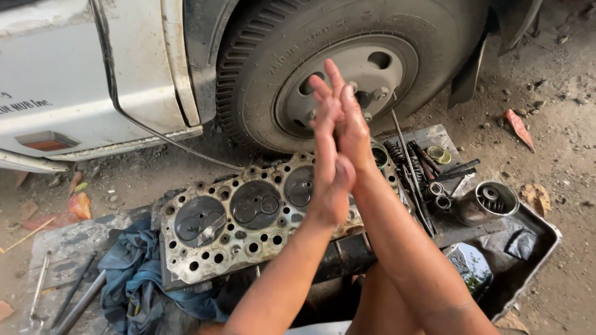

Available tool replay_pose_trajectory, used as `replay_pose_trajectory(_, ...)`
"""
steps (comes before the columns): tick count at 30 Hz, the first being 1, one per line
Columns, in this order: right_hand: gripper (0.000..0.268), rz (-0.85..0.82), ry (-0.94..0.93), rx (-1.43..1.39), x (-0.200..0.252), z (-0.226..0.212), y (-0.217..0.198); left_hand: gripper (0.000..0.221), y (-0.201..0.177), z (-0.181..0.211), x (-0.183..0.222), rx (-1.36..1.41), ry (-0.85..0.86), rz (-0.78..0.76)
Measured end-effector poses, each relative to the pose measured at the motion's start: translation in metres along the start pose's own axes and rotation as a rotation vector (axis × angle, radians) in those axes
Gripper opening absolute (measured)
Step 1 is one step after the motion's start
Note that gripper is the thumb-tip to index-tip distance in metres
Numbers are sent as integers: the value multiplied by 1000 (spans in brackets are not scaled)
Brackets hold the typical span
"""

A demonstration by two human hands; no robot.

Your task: Manually lapping engine valves into a cylinder head by rotating the stems between palms

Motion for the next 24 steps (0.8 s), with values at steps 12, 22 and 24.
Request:
replay_pose_trajectory(12,77,-16,-13,25,5,-7,6,83,-1,0,-18,-21,-69,79)
replay_pose_trajectory(22,79,-108,-8,35,-2,10,-9,86,-4,15,9,-28,-116,108)
replay_pose_trajectory(24,77,-74,31,-3,16,4,4,82,-19,-19,-15,-72,-99,128)
Point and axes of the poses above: each hand's wrist, its own x-axis away from the middle knuckle, its own y-axis out of the palm, z = x × y, the point moved 2 cm from there along -x, towards the middle knuckle, and after that the axes turned 10 degrees about z, right-handed, at the moved point
